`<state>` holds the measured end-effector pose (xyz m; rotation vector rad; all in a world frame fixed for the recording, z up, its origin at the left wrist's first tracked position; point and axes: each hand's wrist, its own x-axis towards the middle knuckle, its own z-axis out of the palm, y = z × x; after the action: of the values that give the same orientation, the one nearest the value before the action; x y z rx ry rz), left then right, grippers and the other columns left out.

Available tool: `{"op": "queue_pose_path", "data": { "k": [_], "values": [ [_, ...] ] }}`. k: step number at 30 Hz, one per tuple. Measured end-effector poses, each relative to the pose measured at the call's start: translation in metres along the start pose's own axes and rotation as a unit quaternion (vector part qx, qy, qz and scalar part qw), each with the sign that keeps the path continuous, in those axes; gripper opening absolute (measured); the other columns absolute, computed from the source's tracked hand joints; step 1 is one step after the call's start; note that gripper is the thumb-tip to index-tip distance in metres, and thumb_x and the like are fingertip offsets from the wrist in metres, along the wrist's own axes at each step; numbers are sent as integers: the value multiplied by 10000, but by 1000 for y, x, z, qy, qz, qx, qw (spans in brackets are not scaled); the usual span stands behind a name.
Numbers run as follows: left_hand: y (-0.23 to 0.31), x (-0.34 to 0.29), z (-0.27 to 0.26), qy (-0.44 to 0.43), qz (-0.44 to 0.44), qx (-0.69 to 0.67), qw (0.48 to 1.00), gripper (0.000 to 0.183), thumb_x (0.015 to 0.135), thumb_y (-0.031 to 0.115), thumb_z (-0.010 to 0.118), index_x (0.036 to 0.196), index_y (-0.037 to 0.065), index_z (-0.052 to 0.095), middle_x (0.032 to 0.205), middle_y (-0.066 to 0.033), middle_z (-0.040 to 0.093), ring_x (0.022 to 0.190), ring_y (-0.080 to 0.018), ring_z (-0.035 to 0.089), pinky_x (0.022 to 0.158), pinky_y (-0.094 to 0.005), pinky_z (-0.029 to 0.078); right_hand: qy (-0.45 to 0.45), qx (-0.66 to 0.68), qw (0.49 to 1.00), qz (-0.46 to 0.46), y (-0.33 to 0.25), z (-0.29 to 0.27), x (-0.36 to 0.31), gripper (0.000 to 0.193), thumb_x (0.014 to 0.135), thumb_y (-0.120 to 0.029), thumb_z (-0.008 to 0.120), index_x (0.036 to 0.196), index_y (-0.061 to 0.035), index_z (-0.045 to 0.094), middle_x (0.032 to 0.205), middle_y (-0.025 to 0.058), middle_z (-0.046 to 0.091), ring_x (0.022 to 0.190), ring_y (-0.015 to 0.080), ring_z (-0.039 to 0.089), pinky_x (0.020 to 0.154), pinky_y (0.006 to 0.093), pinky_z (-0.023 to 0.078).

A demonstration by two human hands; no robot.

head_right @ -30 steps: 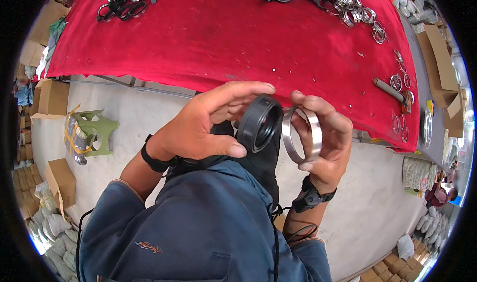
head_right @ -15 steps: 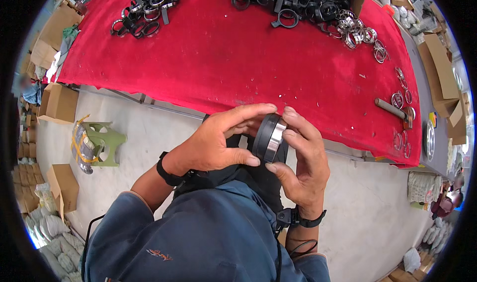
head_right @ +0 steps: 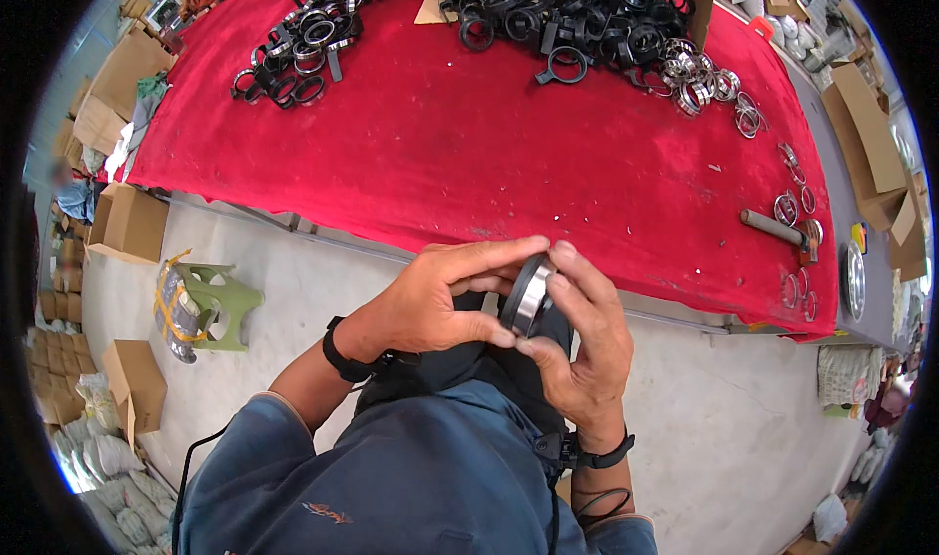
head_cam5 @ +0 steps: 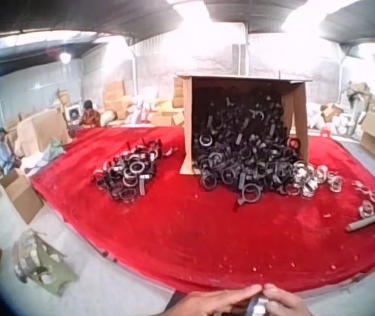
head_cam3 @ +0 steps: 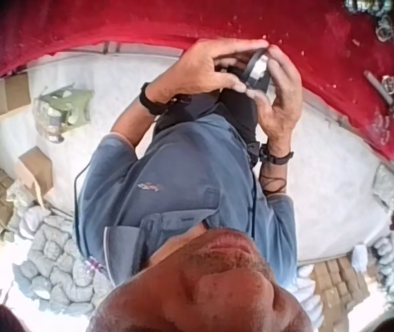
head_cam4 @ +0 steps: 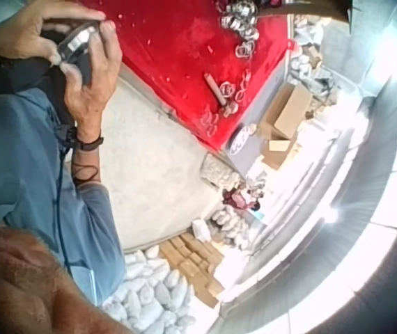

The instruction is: Assemble black plastic rings with metal inner components.

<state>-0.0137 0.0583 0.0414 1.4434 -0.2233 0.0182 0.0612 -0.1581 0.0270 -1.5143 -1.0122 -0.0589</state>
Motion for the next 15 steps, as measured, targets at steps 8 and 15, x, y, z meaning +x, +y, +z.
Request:
{"op": "queue_pose_path", "data": {
  "k": [8,15],
  "values": [
    [0,2,27,104,-30,47,993,554,973,176,811,1447,-31,613,1349,-147,693,1250,-169,647,1069,-351,529,93,-61,993,39,-17,14,14,542,915,-56,782,1426,13,615,1467,202,628,1353,366,628,1156,472,503],
    [-1,9,31,14,73,181,981,525,1050,335,696,1438,-12,632,1217,-147,687,1082,-246,668,958,-360,535,235,59,955,169,3,8,29,491,1171,-335,498,836,0,628,781,28,611,728,105,514,656,294,396]
  ]
}}
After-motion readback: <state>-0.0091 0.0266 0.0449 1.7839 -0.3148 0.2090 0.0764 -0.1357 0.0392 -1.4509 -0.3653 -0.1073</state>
